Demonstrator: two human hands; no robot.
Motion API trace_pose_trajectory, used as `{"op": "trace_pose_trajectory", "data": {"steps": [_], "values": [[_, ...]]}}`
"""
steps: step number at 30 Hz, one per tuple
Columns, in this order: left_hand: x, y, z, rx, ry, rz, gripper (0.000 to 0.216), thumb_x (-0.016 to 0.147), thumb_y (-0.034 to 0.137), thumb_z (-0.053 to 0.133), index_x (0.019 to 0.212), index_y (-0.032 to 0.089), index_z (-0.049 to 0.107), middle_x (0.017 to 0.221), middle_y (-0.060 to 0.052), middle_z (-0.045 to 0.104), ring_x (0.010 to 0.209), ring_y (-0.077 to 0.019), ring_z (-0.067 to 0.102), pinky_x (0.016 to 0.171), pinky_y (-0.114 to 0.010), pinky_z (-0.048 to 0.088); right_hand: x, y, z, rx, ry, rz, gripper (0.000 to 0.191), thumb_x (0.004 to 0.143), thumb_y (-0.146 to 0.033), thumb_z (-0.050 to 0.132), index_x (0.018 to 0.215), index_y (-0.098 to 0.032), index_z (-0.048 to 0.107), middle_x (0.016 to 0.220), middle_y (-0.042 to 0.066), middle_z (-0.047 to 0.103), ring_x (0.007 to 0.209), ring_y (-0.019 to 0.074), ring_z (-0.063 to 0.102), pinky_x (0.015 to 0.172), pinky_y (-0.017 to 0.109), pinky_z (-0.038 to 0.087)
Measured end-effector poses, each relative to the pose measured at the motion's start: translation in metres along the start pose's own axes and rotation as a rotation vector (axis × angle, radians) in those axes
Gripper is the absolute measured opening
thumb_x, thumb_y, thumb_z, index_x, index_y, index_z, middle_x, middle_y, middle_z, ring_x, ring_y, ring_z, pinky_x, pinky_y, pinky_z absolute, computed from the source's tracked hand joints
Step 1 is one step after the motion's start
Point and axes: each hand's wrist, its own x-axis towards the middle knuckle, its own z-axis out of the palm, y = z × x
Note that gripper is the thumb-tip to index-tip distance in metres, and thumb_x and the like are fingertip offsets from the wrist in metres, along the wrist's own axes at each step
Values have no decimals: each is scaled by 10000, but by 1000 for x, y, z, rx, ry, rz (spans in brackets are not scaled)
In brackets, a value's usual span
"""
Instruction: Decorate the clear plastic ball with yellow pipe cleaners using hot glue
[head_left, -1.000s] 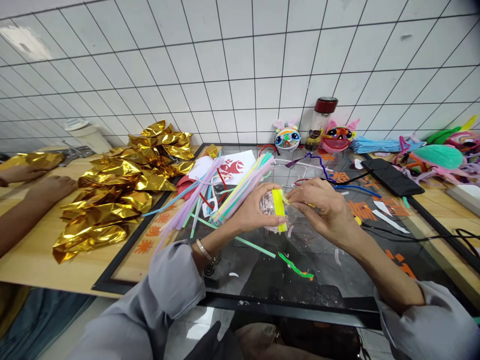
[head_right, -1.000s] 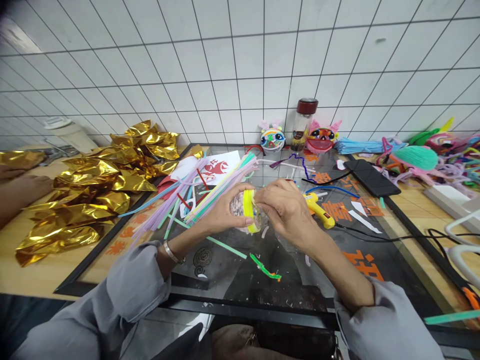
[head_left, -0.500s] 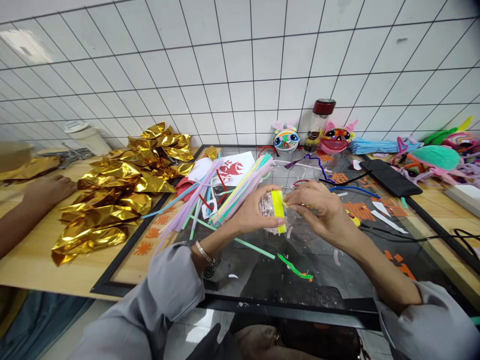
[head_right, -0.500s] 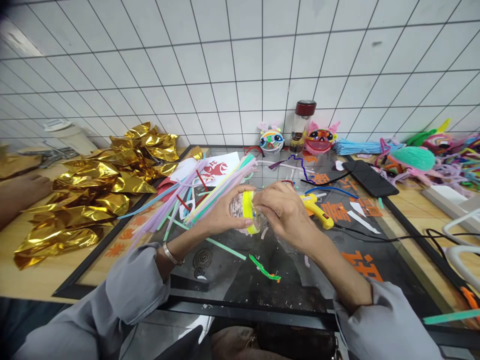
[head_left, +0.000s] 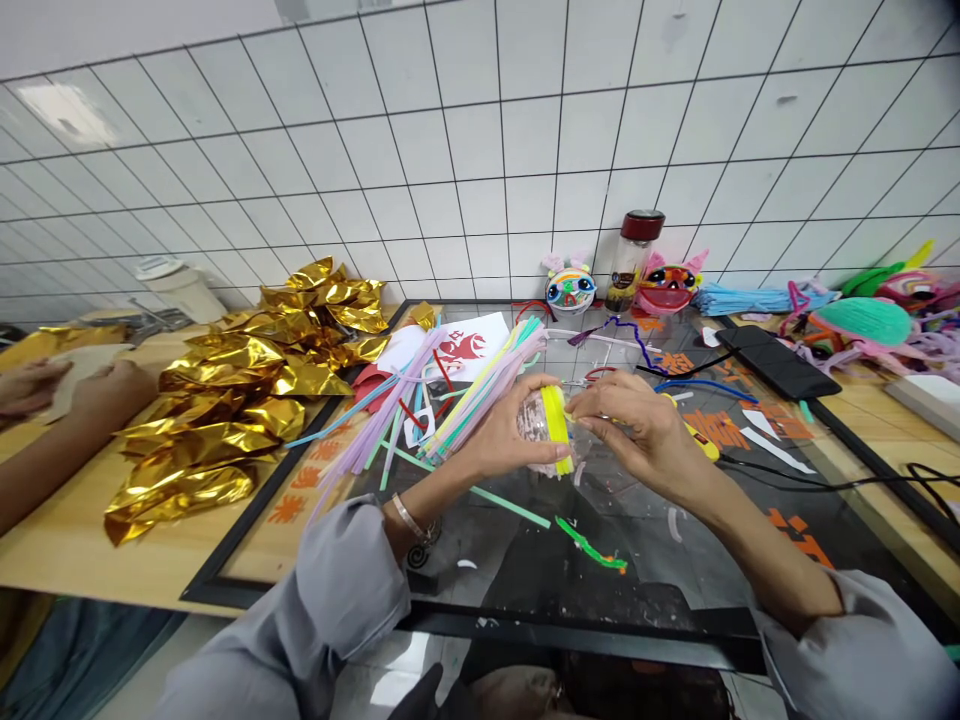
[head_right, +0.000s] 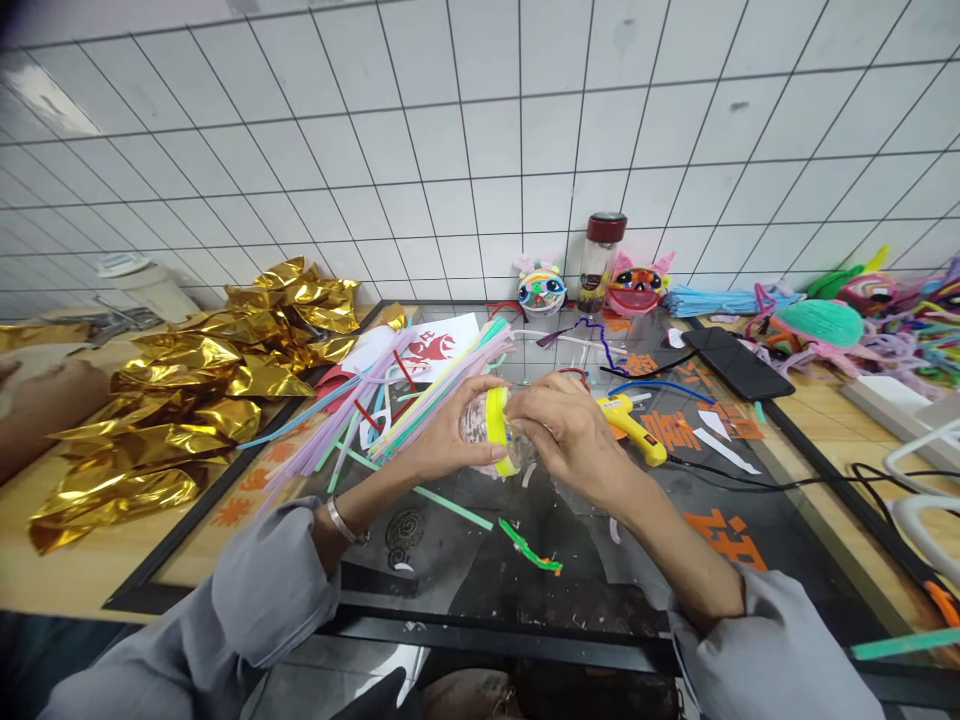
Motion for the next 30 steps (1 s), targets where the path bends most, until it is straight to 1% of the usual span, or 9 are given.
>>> {"op": "trace_pose_trajectory", "data": {"steps": [6, 13, 18, 25, 30], "values": [[-1, 1, 0, 21, 0, -3, 699, 643, 359, 797, 1250, 162, 513, 1315, -122, 561, 1241, -298, 538, 1119, -439, 386, -1, 1, 0, 5, -8, 12, 87, 937, -161, 541, 935, -179, 626, 904, 70, 693, 892, 202, 591, 844, 384, 480], [0, -4, -1, 36, -9, 72, 627, 662, 352, 797, 1211, 192, 539, 1310, -118, 586, 1256, -294, 552, 1123, -454, 391, -1, 2, 1, 23, -21, 1, 85, 941, -159, 537, 951, -181, 617, 906, 65, 694, 896, 200, 588, 865, 390, 470], [0, -6, -1, 32, -9, 115, 588, 673, 334, 788, 1184, 188, 537, 1315, -133, 580, 1256, -290, 554, 1123, -470, 392, -1, 4, 1, 44, -19, 0, 83, 942, -166, 539, 953, -183, 620, 902, 59, 693, 895, 197, 587, 878, 394, 467], [0, -4, -2, 70, -15, 130, 569, 675, 321, 787, 1174, 194, 545, 1310, -122, 588, 1262, -285, 552, 1130, -466, 388, -3, 7, 1, 101, -28, 64, 100, 948, -200, 537, 959, -190, 636, 916, 61, 682, 918, 199, 581, 894, 407, 464], [-1, -1, -2, 69, -11, 119, 572, 679, 333, 773, 1171, 186, 521, 1313, -133, 577, 1255, -279, 554, 1123, -455, 395, -3, 7, 1, 106, -34, 59, 102, 950, -197, 534, 957, -187, 635, 918, 63, 680, 922, 198, 581, 908, 413, 455]]}}
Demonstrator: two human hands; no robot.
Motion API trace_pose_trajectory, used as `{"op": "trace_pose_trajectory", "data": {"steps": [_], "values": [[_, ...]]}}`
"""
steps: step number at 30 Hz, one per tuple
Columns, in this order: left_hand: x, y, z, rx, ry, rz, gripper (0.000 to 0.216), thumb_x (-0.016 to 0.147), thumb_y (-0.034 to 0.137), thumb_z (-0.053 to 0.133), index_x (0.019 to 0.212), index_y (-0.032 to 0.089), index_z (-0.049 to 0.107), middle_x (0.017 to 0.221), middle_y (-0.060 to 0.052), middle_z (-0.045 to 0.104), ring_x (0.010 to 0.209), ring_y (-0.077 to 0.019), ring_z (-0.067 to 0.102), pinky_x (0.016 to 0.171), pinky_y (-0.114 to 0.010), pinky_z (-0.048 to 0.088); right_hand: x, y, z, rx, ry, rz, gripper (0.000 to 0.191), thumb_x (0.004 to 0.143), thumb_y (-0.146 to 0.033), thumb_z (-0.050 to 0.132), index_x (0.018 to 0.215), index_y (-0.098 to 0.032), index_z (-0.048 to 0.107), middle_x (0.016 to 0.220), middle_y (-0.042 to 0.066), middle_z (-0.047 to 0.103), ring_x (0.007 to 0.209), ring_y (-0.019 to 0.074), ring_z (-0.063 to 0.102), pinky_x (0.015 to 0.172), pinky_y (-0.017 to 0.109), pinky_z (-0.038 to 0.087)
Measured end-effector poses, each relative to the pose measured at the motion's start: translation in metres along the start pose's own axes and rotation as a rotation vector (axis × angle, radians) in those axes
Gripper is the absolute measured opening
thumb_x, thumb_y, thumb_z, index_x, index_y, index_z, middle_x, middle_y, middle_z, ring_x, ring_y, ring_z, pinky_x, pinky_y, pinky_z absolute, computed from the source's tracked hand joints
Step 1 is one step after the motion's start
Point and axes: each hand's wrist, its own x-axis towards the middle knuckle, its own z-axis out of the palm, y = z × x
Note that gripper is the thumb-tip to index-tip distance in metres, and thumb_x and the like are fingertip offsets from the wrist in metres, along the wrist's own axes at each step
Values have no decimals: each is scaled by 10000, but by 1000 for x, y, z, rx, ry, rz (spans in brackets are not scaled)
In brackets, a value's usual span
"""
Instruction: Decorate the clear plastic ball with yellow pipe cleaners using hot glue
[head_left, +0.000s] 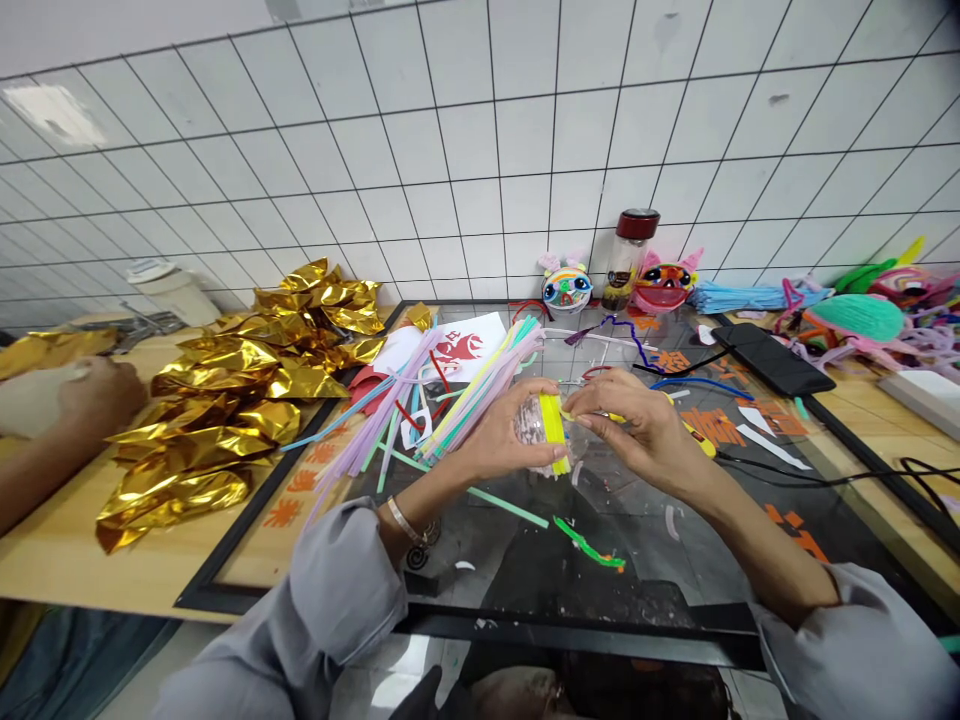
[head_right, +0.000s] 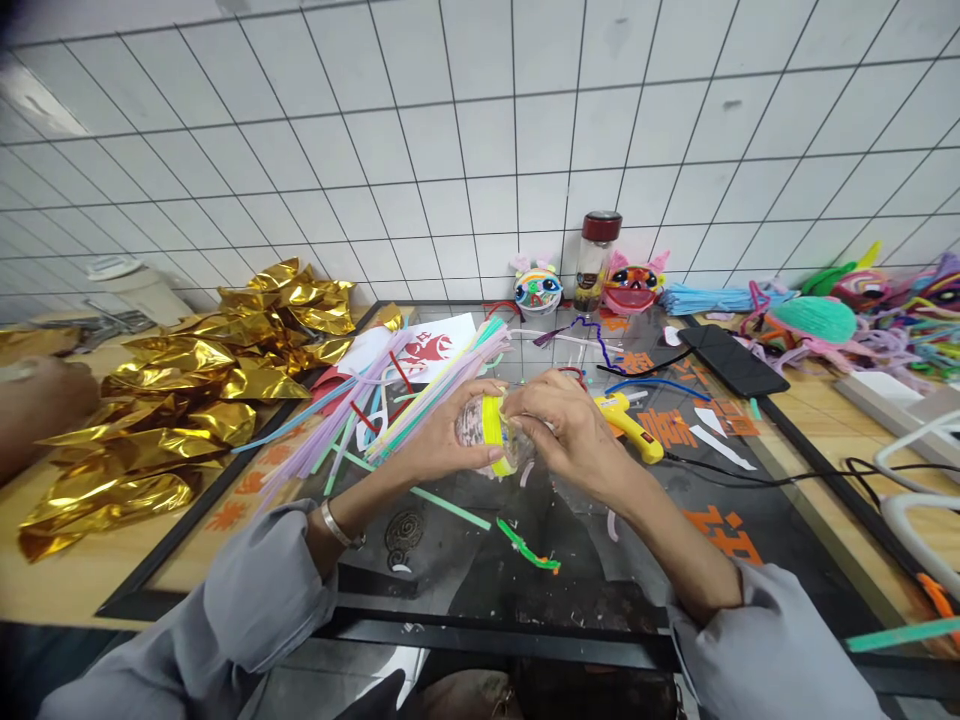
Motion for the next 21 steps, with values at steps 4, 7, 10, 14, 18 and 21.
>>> {"op": "trace_pose_trajectory", "data": {"steps": [4, 7, 10, 14, 18, 21], "values": [[0, 2, 0, 9, -1, -8, 584, 681, 336, 768, 1182, 181, 513, 1298, -137, 583, 1243, -284, 560, 1109, -452, 404, 0, 0, 0, -4, -13, 4, 102, 949, -196, 536, 966, -186, 636, 925, 66, 681, 929, 200, 577, 915, 418, 452], [0, 1, 0, 13, -7, 3, 582, 685, 338, 769, 1190, 191, 520, 1306, -131, 586, 1250, -290, 555, 1113, -461, 395, 0, -1, 0, 1, -11, 6, 98, 949, -200, 536, 961, -193, 634, 923, 62, 683, 928, 201, 578, 915, 418, 454], [1, -1, 0, 12, -12, 26, 560, 687, 324, 774, 1177, 200, 533, 1328, -135, 576, 1265, -292, 547, 1123, -472, 378, 0, -1, 0, 7, -7, 2, 96, 948, -204, 537, 949, -198, 633, 910, 58, 687, 911, 199, 583, 912, 418, 459], [1, -2, 0, 19, -21, 45, 536, 698, 311, 772, 1168, 197, 540, 1343, -148, 562, 1275, -288, 542, 1124, -473, 372, 1, -2, 0, 14, -6, 12, 111, 950, -221, 530, 945, -201, 639, 918, 63, 693, 909, 204, 590, 904, 423, 467], [1, -2, -1, 22, -20, 53, 530, 701, 318, 774, 1165, 195, 550, 1333, -146, 568, 1272, -295, 545, 1125, -488, 376, 2, -3, 0, 16, -1, 15, 118, 949, -232, 530, 930, -204, 643, 909, 60, 699, 901, 204, 599, 906, 422, 475], [1, -2, -1, 50, -17, 65, 533, 697, 315, 782, 1166, 200, 557, 1352, -148, 552, 1310, -307, 515, 1143, -515, 353, 2, -4, 0, 16, 3, 11, 114, 947, -237, 535, 920, -209, 642, 894, 54, 706, 891, 204, 604, 910, 424, 477]]}}
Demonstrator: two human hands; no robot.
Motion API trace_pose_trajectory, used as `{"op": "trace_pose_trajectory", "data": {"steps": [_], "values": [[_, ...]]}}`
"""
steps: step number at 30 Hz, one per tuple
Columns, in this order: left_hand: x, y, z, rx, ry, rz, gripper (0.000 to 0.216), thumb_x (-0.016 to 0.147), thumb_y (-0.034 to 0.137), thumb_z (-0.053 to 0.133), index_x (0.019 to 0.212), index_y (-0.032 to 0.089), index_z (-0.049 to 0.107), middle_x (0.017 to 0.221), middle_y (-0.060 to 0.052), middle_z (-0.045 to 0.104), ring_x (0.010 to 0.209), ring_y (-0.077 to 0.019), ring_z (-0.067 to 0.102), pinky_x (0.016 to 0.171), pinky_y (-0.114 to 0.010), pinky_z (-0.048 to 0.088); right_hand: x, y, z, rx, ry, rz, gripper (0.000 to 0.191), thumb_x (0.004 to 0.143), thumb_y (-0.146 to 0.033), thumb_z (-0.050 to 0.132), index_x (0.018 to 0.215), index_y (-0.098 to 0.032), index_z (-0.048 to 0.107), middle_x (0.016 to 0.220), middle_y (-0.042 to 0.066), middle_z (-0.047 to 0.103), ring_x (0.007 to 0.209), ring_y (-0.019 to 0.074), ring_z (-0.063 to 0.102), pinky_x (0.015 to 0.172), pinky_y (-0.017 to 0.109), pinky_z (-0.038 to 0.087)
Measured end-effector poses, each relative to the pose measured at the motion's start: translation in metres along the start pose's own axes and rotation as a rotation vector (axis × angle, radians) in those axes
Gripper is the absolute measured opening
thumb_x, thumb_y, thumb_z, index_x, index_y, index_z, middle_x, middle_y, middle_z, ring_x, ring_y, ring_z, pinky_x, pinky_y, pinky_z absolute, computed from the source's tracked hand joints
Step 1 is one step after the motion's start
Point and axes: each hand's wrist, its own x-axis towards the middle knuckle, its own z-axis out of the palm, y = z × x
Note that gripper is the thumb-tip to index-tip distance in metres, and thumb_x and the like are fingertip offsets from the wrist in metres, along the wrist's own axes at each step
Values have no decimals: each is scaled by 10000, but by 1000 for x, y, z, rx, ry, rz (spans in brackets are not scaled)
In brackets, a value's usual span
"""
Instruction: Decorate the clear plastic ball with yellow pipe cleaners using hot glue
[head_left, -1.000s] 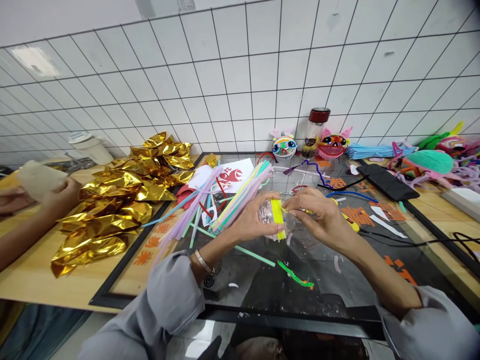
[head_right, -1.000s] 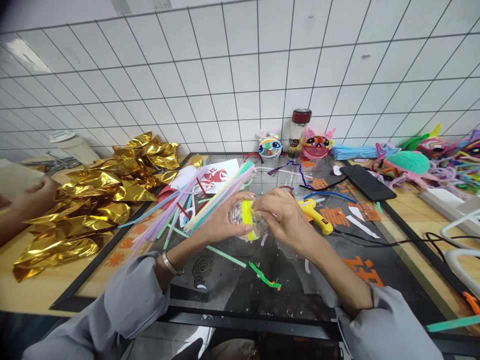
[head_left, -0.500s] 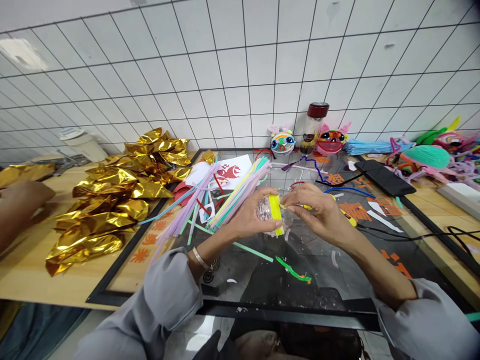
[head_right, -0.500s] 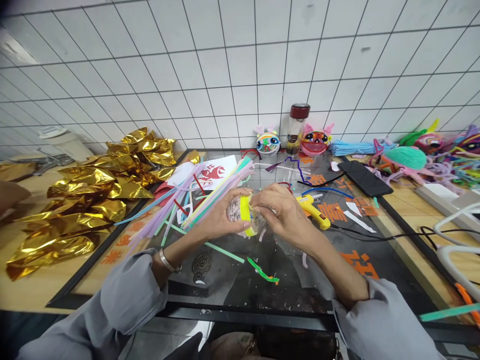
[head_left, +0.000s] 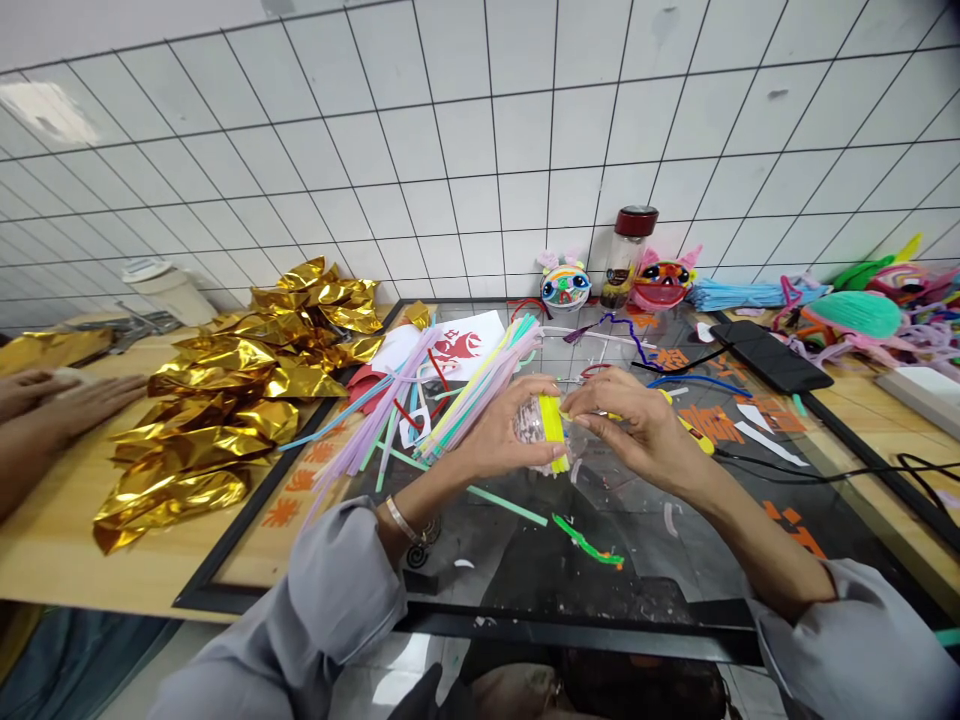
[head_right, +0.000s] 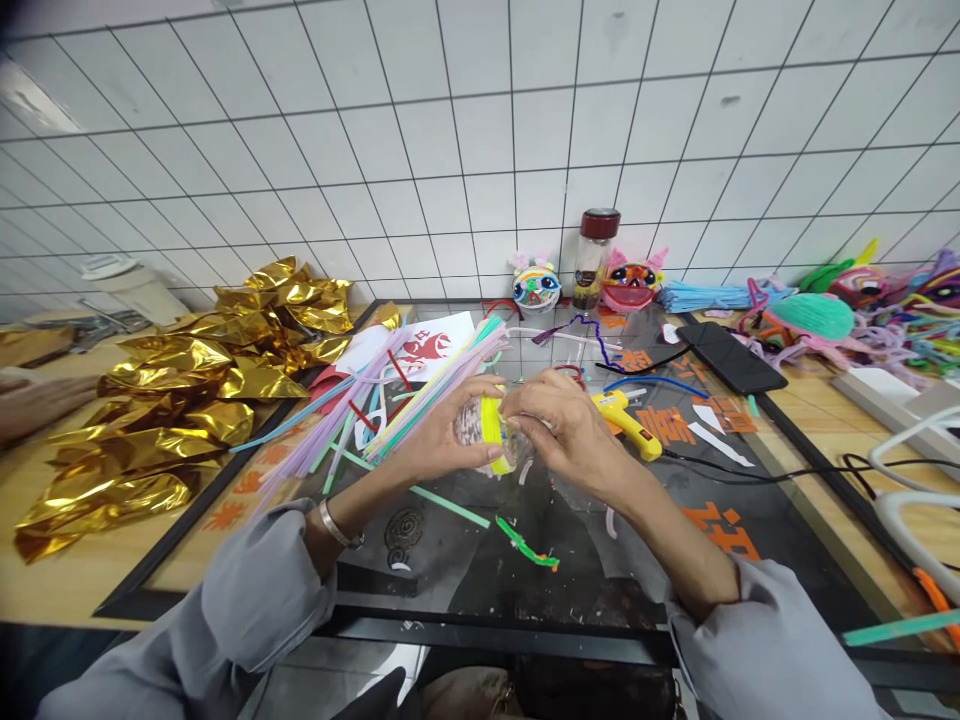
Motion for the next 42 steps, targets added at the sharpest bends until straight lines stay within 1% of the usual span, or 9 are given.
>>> {"op": "trace_pose_trajectory", "data": {"steps": [4, 11, 13, 16, 18, 20, 22, 25, 42], "values": [[0, 0, -1, 33, -3, 10, 535, 695, 308, 786, 1168, 200, 560, 1381, -158, 525, 1349, -313, 478, 1157, -528, 333, -1, 0, 0, 1, -5, 6, 120, 952, -253, 533, 918, -209, 639, 898, 57, 707, 892, 205, 607, 916, 424, 472], [1, 2, 1, -23, -12, 8, 507, 706, 320, 773, 1140, 200, 541, 1305, -133, 572, 1263, -282, 544, 1128, -488, 385, -2, 1, 0, 3, -13, -7, 102, 950, -236, 540, 927, -205, 635, 893, 50, 700, 895, 199, 597, 913, 410, 464], [0, 2, 2, -27, 7, -23, 568, 695, 319, 777, 1181, 191, 513, 1293, -137, 568, 1249, -287, 544, 1116, -486, 398, -2, 1, 0, -1, -15, -17, 107, 952, -227, 535, 934, -197, 636, 889, 52, 697, 883, 193, 593, 907, 407, 464], [-2, 2, 3, -56, 52, -70, 737, 657, 325, 802, 1280, 179, 437, 1302, -145, 546, 1260, -302, 526, 1109, -485, 409, -1, 1, 0, -10, -28, -21, 112, 955, -222, 529, 937, -191, 636, 884, 58, 695, 873, 193, 590, 895, 406, 467], [-2, 3, 3, -56, 48, -83, 769, 652, 328, 807, 1302, 183, 423, 1315, -141, 540, 1273, -306, 517, 1115, -480, 405, -1, 1, 0, -11, -27, -20, 110, 956, -227, 529, 935, -196, 633, 883, 59, 696, 872, 196, 589, 897, 409, 466], [-2, 3, 2, -21, 20, -69, 699, 674, 326, 794, 1273, 191, 459, 1305, -133, 554, 1264, -302, 527, 1116, -478, 400, -1, 1, 0, -10, -20, -19, 107, 955, -230, 530, 931, -198, 630, 880, 59, 695, 871, 197, 591, 899, 411, 466], [0, 2, 1, 8, 1, -15, 598, 693, 321, 781, 1209, 191, 506, 1289, -134, 568, 1247, -297, 543, 1115, -482, 395, -2, 1, 0, -9, -17, -15, 108, 954, -229, 530, 932, -198, 631, 879, 59, 694, 876, 198, 596, 897, 409, 468], [1, 0, 1, 10, 9, 59, 521, 701, 311, 776, 1150, 202, 534, 1284, -133, 574, 1238, -291, 553, 1115, -494, 388, -1, 0, 0, -4, -10, -12, 119, 954, -233, 525, 924, -202, 637, 872, 57, 698, 877, 200, 604, 896, 406, 471], [-1, -1, 1, 9, 16, 67, 473, 724, 317, 767, 1133, 219, 549, 1302, -126, 573, 1263, -281, 546, 1117, -489, 374, -1, 2, 0, 19, -7, -9, 118, 950, -247, 537, 916, -207, 643, 894, 52, 715, 883, 200, 613, 905, 413, 473]]}}
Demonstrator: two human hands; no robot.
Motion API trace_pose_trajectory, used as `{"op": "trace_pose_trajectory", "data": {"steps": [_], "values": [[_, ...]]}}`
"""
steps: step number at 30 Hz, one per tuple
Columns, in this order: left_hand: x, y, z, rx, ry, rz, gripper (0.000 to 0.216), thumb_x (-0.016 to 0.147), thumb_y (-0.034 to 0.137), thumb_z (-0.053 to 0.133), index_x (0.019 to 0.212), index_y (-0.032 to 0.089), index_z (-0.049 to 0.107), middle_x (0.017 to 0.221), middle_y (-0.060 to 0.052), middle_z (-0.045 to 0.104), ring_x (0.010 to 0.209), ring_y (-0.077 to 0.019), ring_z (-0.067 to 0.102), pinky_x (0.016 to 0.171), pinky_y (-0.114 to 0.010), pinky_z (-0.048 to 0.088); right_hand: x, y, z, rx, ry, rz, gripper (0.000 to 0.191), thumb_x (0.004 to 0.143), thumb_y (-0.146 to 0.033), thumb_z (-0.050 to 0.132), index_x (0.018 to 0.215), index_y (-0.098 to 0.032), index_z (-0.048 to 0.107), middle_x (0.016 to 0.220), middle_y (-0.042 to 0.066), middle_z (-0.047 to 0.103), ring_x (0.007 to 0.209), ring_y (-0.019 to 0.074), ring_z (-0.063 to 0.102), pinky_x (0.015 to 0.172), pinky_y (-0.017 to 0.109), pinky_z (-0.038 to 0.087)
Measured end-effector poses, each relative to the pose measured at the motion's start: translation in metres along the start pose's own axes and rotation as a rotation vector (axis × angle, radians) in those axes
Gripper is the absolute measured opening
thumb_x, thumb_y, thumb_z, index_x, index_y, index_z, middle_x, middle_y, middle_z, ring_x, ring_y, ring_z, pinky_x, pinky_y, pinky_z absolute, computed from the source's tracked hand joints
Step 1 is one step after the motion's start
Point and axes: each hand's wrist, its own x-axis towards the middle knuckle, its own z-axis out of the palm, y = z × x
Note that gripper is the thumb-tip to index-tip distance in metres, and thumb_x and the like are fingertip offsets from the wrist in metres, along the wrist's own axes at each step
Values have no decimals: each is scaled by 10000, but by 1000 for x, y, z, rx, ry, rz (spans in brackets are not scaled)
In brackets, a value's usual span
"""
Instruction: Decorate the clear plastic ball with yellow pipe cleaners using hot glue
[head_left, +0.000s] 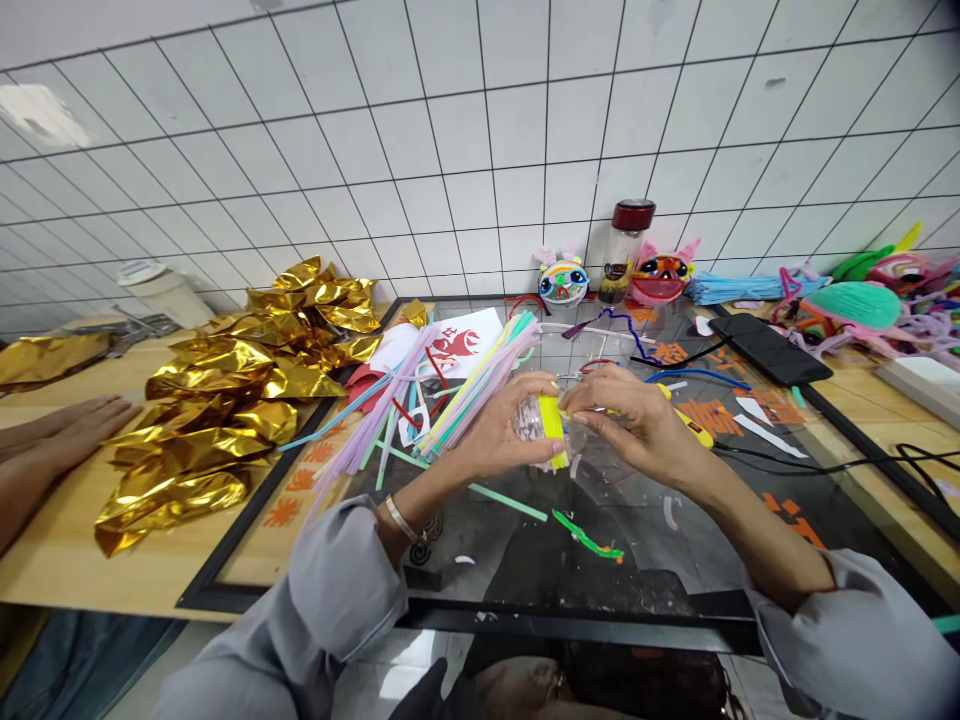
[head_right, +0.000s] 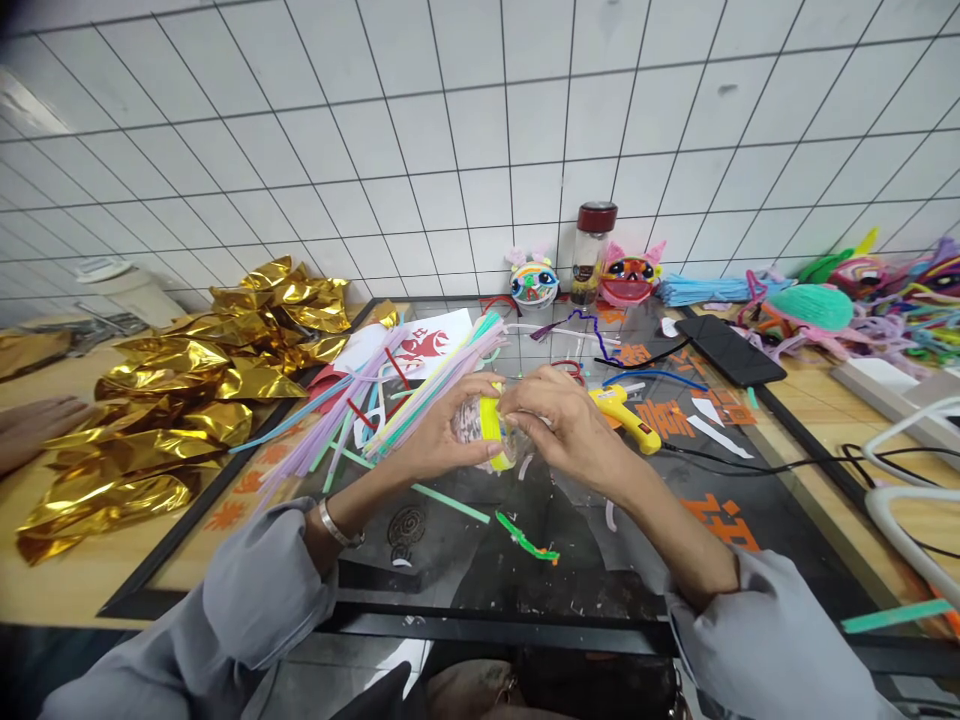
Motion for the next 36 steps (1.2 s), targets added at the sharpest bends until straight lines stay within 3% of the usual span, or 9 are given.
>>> {"op": "trace_pose_trajectory", "data": {"steps": [23, 30, 36], "values": [[-1, -1, -2, -9, -22, 28, 464, 741, 332, 766, 1140, 213, 560, 1309, -121, 575, 1280, -281, 530, 1127, -497, 370, -1, 1, -1, 5, -14, -35, 101, 950, -230, 542, 918, -205, 634, 933, 44, 723, 902, 191, 625, 908, 396, 461], [2, 1, -5, 46, -76, 49, 619, 666, 399, 837, 1163, 218, 515, 1299, -136, 553, 1281, -298, 523, 1116, -507, 386, 0, 2, 0, -3, -8, -29, 85, 942, -208, 554, 927, -189, 636, 911, 51, 708, 894, 189, 600, 887, 388, 467], [2, 4, -4, 92, -68, 49, 552, 697, 322, 799, 1152, 216, 504, 1283, -135, 551, 1245, -291, 543, 1093, -493, 401, -1, 4, 0, 1, -9, -15, 85, 942, -208, 554, 932, -193, 638, 903, 50, 704, 889, 188, 596, 907, 403, 462]]}}
